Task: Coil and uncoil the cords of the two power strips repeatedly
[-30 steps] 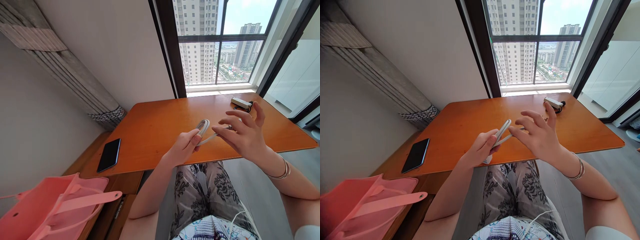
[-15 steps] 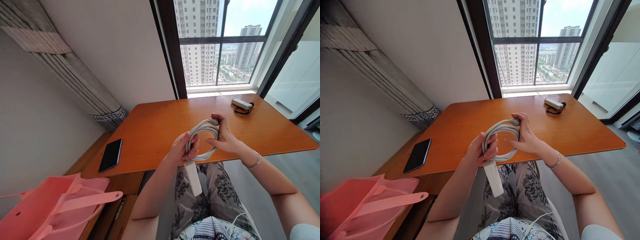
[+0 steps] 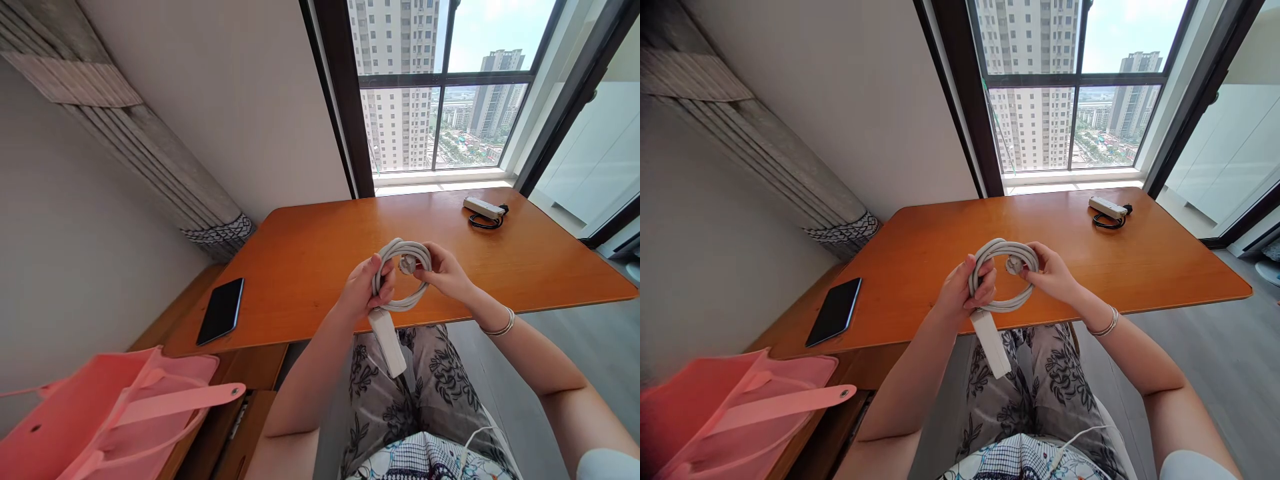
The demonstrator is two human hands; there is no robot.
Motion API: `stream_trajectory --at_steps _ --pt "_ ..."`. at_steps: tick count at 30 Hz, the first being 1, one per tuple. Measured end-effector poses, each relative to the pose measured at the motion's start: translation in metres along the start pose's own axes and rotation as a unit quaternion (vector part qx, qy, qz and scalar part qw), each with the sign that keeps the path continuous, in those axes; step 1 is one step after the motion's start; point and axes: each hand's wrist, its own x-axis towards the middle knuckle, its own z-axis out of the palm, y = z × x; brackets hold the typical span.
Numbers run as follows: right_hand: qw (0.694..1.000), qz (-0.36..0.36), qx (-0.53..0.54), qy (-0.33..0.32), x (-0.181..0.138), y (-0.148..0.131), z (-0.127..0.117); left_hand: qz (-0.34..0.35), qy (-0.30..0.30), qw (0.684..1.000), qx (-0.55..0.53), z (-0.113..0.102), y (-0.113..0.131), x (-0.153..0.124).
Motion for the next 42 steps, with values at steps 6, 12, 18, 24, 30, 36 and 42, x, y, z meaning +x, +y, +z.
stream_trajectory --at_steps 6,12,18,24,30,36,42 --pt "0.959 0.145 0.244 -0.019 -0.001 -0.003 -0.003 0.001 0.012 1.0 -0.003 -0.01 0.002 0.007" --pt "0.949 0.132 0.284 -0.007 -0.003 0.006 0.001 -0.008 -0.013 1.0 -0.009 -0.01 -0.003 0.011" --pt "0.99 0.023 0.131 -0.05 -0.008 0.011 -0.007 -0.011 -0.006 1.0 -0.011 -0.011 -0.007 0.009" --pt "0.973 -0.116 -0.198 0.024 -0.013 0.014 -0.004 -0.006 0.031 0.999 -0.01 -0.004 -0.011 0.01" --pt "0.905 -0.221 -0.355 0.073 -0.013 0.018 -0.01 -0.023 0.082 0.996 0.003 0.001 -0.015 0.012" --pt "0.923 -0.223 -0.314 -0.013 -0.011 0.015 -0.024 -0.045 0.059 0.997 -0.026 -0.006 -0.014 0.011" --pt "0.962 -0.156 -0.226 0.003 -0.011 0.021 -0.022 -0.042 0.019 0.997 -0.055 -0.003 -0.015 0.011"
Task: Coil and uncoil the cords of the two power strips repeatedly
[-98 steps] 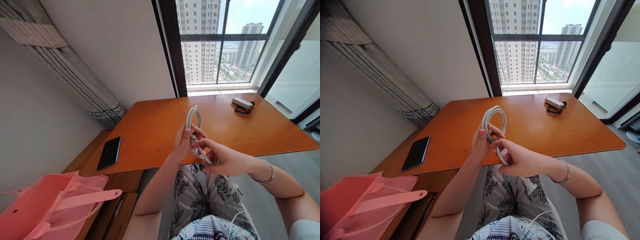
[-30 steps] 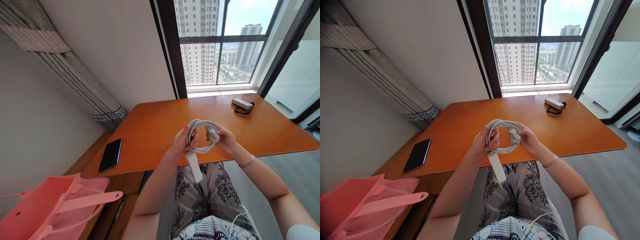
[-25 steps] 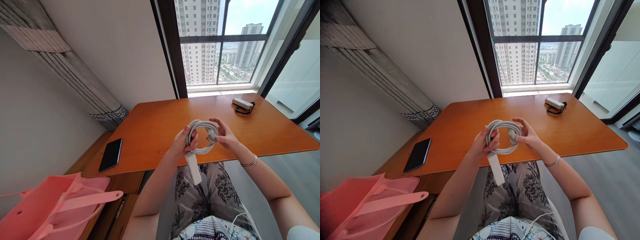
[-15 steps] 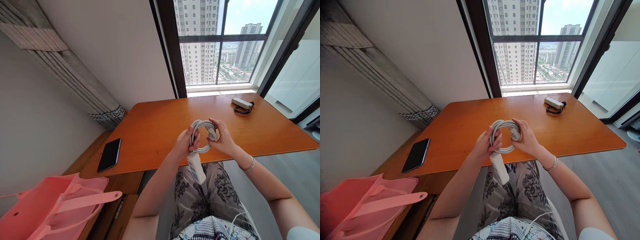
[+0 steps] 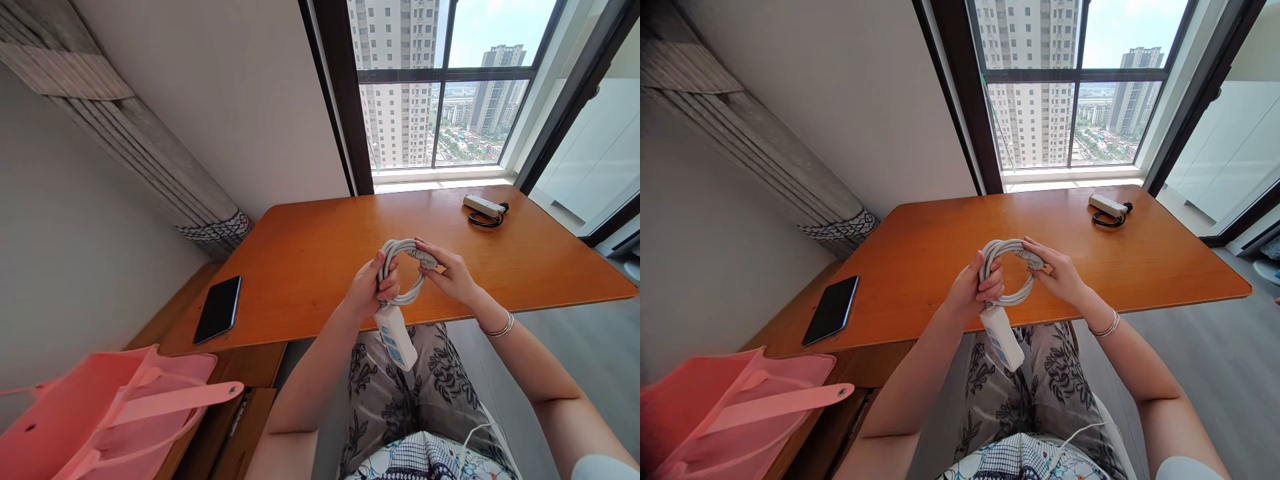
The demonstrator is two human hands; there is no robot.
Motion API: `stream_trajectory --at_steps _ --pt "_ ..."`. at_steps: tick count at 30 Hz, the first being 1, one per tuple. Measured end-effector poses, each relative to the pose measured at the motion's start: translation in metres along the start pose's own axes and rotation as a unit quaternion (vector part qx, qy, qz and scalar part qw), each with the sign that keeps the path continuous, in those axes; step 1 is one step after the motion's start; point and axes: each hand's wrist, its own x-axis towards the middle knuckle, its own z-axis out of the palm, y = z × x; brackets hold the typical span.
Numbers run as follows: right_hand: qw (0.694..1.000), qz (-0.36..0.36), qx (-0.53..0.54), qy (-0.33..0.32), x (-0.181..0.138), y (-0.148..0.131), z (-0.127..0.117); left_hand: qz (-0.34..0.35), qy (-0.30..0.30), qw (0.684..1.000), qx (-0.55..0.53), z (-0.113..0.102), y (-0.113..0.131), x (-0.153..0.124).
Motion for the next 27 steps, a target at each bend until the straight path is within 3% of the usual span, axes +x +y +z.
stream_trajectory --at_steps 6,12,16,18,21,24,27 --pt "0.989 0.077 0.128 0.024 -0.002 0.011 0.004 -0.039 0.03 0.998 -0.043 0.002 0.003 -0.003" --pt "0.924 0.207 0.321 0.026 0.004 0.026 0.002 -0.055 0.026 0.992 -0.109 0.004 0.006 -0.002" --pt "0.882 0.254 0.393 0.062 -0.002 0.019 0.019 -0.007 0.072 0.988 -0.133 0.008 0.006 0.001" --pt "0.858 0.277 0.43 0.037 -0.012 0.013 0.03 0.037 0.103 0.984 -0.142 0.01 0.007 0.003" --pt "0.834 0.306 0.45 -0.093 -0.03 0.001 0.038 0.117 0.15 0.97 -0.15 0.01 0.009 0.006" --pt "0.867 0.283 0.351 -0.211 -0.043 -0.012 0.035 0.177 0.181 0.957 -0.142 0.005 0.009 0.009" --pt "0.917 0.264 0.226 -0.196 -0.047 -0.021 0.029 0.196 0.203 0.951 -0.127 -0.004 0.008 0.012"
